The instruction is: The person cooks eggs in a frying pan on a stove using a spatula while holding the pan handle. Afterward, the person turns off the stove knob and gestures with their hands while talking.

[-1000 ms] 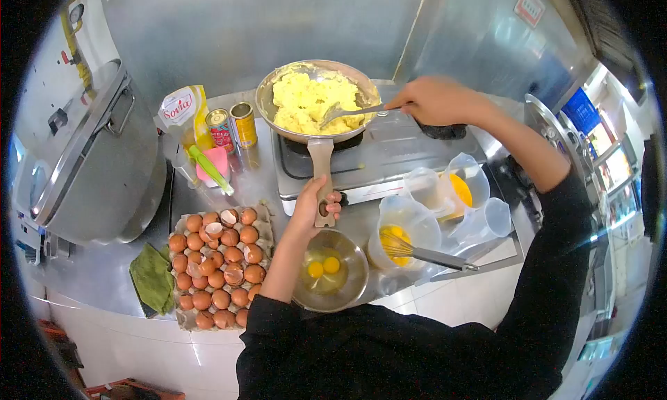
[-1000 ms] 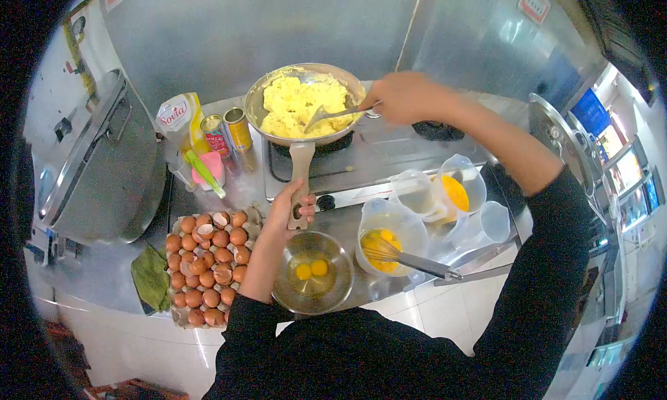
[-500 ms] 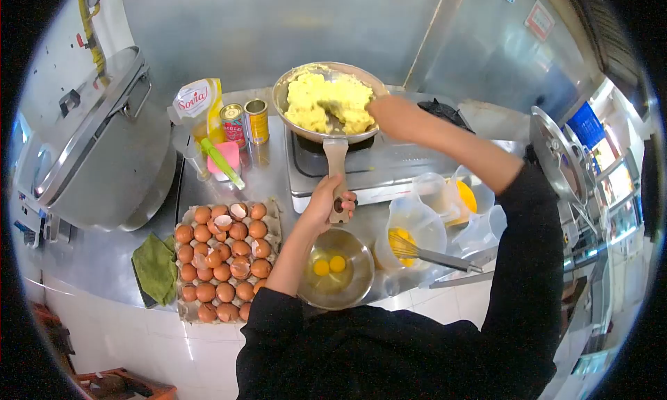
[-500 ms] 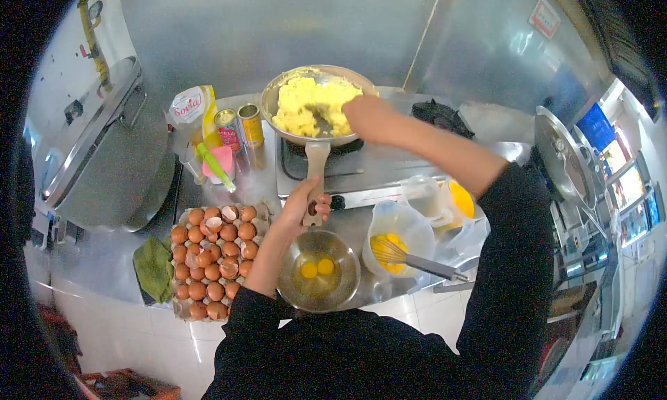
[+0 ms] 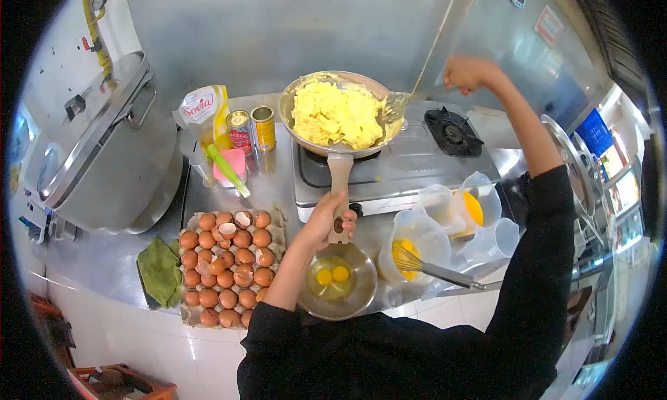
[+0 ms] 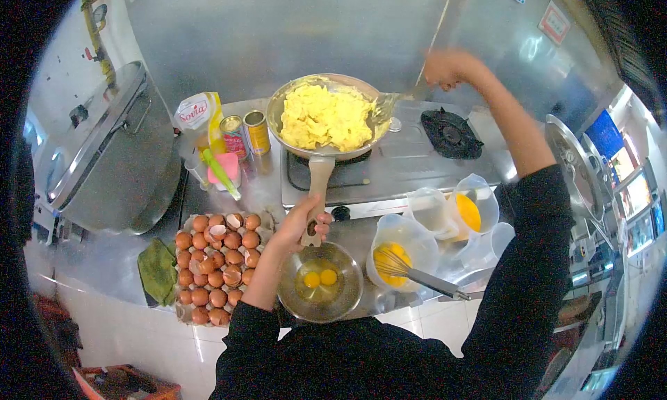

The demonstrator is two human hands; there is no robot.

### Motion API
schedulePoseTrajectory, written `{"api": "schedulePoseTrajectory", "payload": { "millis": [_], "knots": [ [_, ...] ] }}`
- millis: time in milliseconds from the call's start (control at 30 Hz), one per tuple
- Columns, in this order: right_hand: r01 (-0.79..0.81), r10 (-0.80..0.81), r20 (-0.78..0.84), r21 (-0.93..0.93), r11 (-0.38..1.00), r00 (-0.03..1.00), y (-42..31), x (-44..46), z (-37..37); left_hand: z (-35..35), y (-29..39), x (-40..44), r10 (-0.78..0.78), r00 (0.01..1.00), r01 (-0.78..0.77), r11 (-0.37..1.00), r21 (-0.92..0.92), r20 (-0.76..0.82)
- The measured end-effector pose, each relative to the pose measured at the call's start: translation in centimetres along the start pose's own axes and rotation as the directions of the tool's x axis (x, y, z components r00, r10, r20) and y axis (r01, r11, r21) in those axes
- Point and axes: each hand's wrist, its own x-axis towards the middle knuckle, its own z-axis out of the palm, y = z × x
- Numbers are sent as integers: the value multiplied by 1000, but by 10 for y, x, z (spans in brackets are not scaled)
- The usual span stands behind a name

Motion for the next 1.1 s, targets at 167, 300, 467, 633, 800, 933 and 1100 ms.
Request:
{"api": "schedulePoseTrajectory", "payload": {
  "millis": [167,300,467,633,800,933,1100],
  "knots": [
    [116,-145,13,533,838,989,34,71,84,2,5,-3,-11,1000,10,999,34,12],
    [775,-625,-644,-77,627,441,28,93,132,2,6,-3,-26,999,27,999,47,-19],
    [442,-565,-354,-373,816,745,-15,-14,122,2,2,-1,-15,1000,15,1000,1,-24],
    [329,-524,-416,-455,828,743,-45,-85,119,1,-1,2,7,998,-7,1000,-3,-61],
    [412,-485,-391,-259,873,782,-68,-146,55,1,-1,0,7,999,-7,1000,-2,-51],
    [341,-407,-228,-280,898,884,-96,-104,89,3,-1,-2,36,998,-33,998,50,-47],
    [543,-602,-347,-261,798,719,-78,10,86,0,-5,-1,33,998,-33,999,6,-44]
  ]
}}
